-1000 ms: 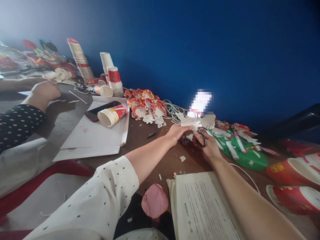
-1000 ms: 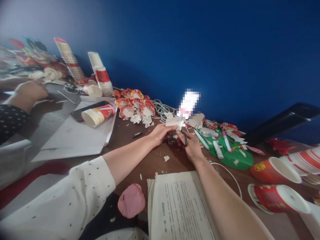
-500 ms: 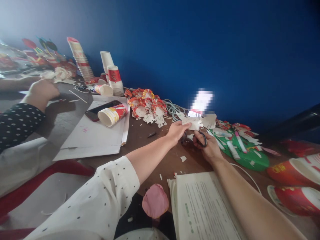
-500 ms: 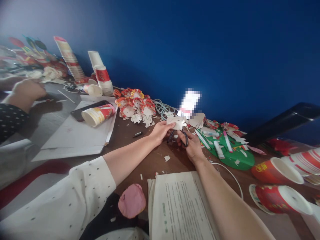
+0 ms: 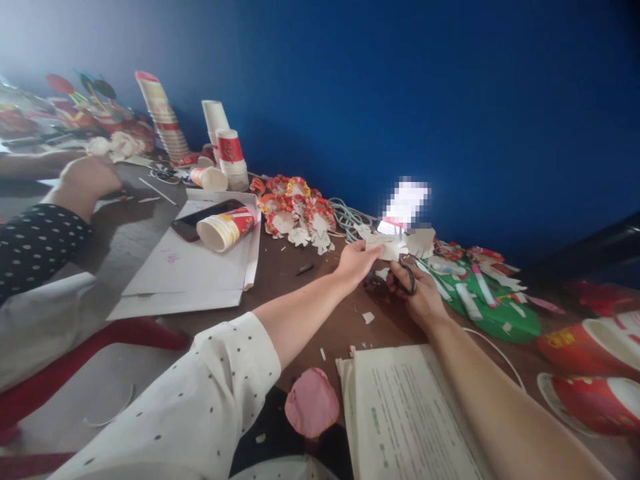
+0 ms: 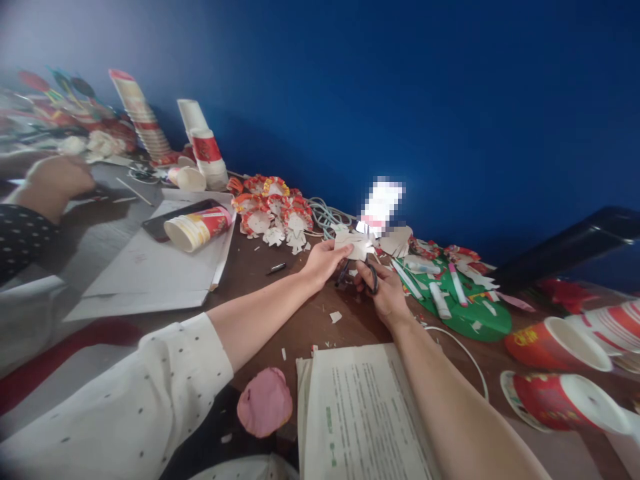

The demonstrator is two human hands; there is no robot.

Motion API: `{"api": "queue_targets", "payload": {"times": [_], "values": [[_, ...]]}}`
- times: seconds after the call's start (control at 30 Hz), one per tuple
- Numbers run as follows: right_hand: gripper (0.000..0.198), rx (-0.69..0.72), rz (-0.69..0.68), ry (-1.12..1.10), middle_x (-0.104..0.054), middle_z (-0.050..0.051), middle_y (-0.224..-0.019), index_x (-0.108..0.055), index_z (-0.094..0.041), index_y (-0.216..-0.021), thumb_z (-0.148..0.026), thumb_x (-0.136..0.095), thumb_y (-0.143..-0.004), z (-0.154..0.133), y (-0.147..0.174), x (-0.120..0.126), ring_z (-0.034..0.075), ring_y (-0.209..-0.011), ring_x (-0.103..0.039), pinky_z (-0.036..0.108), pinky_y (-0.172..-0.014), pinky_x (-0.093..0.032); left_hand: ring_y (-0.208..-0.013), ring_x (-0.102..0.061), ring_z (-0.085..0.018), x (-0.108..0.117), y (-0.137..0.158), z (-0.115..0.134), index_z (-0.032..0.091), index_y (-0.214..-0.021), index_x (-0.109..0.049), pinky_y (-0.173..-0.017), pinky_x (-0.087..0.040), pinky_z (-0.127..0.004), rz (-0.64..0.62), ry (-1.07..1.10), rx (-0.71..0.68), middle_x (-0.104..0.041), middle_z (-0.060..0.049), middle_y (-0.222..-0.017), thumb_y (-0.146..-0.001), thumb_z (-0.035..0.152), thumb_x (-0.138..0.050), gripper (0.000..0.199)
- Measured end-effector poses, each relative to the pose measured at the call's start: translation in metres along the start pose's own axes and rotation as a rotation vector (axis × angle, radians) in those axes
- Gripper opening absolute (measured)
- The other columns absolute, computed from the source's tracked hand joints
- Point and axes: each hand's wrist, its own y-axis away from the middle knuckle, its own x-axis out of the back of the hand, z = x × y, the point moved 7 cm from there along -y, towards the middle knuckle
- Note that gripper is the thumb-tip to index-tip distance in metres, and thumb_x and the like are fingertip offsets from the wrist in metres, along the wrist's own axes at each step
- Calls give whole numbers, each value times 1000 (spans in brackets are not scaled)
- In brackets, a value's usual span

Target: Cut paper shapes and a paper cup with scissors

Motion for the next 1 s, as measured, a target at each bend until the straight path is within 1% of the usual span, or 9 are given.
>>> {"api": "queue_targets", "payload": {"times": [0.2, 0.4, 0.53, 0.67, 0.87, 1.0], "values": [[42, 18, -6, 27, -56, 1, -56, -64, -18, -63, -57, -69, -78, -2, 0, -1, 11, -52, -49, 22, -44, -32, -62, -57, -13, 1, -2, 0, 15, -79, -70, -67, -45, -26, 13, -42, -48, -66, -3, -69, -74, 33, -71, 19], [40, 26, -17, 45, -58, 1, -58, -64, -19, -64, -55, -68, -80, 0, -1, 0, 10, -52, -48, 23, -44, -32, -66, -58, -14, 2, -1, 2, 14, -83, -71, -67, -44, -25, 17, -71, -51, -67, -4, -72, -75, 33, -69, 20], [41, 31, -10, 54, -57, 1, -56, -63, -19, -65, -56, -67, -80, 2, -1, 1, 11, -50, -47, 24, -44, -32, -65, -57, -14, 2, 1, 4, 14, -81, -70, -66, -43, -25, 23, -66, -53, -67, -4, -72, -74, 32, -69, 19], [39, 37, 18, 40, -59, 1, -58, -64, -19, -67, -56, -68, -79, 2, 0, 2, 11, -50, -47, 24, -44, -32, -66, -56, -14, 2, 2, 5, 14, -80, -70, -65, -42, -25, 27, -94, -61, -65, -3, -71, -76, 31, -67, 19], [42, 34, 31, 28, -55, -1, -53, -61, -18, -61, -55, -69, -78, -4, 3, -2, 9, -48, -45, 23, -43, -31, -68, -58, -14, 1, 1, 3, 13, -86, -71, -66, -43, -24, 16, -103, -61, -68, -5, -76, -76, 32, -67, 22], [39, 22, 42, -35, -56, -1, -56, -62, -19, -62, -53, -72, -77, -3, 2, -3, 10, -50, -46, 23, -44, -31, -67, -59, -14, 0, 1, 3, 13, -85, -71, -66, -45, -25, 15, -87, -55, -69, -5, -74, -77, 32, -67, 21]]}}
